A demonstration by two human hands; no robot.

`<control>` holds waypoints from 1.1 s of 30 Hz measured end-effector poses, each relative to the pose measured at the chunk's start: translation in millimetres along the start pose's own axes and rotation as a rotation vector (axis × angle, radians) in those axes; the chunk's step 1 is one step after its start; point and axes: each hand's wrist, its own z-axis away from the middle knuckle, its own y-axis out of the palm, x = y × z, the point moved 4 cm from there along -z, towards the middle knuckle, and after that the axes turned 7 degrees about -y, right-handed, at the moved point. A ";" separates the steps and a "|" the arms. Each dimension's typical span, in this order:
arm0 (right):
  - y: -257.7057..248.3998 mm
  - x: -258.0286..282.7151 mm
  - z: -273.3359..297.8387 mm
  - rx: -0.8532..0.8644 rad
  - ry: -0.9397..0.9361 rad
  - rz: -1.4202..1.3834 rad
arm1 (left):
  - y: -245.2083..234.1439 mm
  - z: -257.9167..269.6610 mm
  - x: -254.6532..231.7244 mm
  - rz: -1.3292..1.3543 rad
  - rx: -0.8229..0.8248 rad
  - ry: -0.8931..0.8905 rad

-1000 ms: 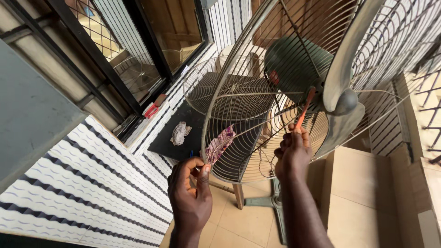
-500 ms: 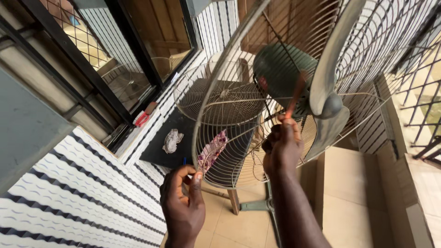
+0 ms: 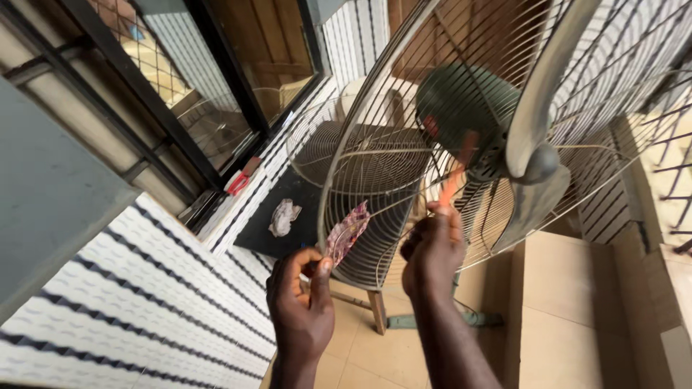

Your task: The person uses an orange toothbrush to scrub the blades and the metal cage of a standing fan. They systematically clean the fan blades and the wire mesh of the protective cage, rotating the fan head to access different areas.

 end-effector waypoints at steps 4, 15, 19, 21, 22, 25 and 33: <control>28.3 -14.9 58.6 0.536 -0.882 0.604 | -1.9 -2.4 1.8 0.022 0.000 -0.119; -52.9 -50.7 -38.8 0.089 -0.195 0.327 | -2.4 -3.9 5.9 0.004 0.016 -0.111; -70.3 -58.8 -44.0 -0.189 -0.069 -0.087 | 1.6 -5.2 14.5 -0.021 0.008 -0.198; -44.6 -77.1 -26.5 0.077 0.034 0.026 | 4.7 -2.9 11.6 0.042 -0.024 -0.051; -29.0 -70.4 -8.4 0.300 -0.223 0.262 | 4.0 -1.5 15.4 0.055 -0.031 -0.110; 15.0 -46.8 26.8 0.603 -0.286 0.352 | 3.3 -3.7 21.0 0.110 -0.034 -0.320; 33.5 40.2 -10.3 0.168 -0.076 0.057 | 4.9 -1.7 8.0 -0.066 -0.066 -0.169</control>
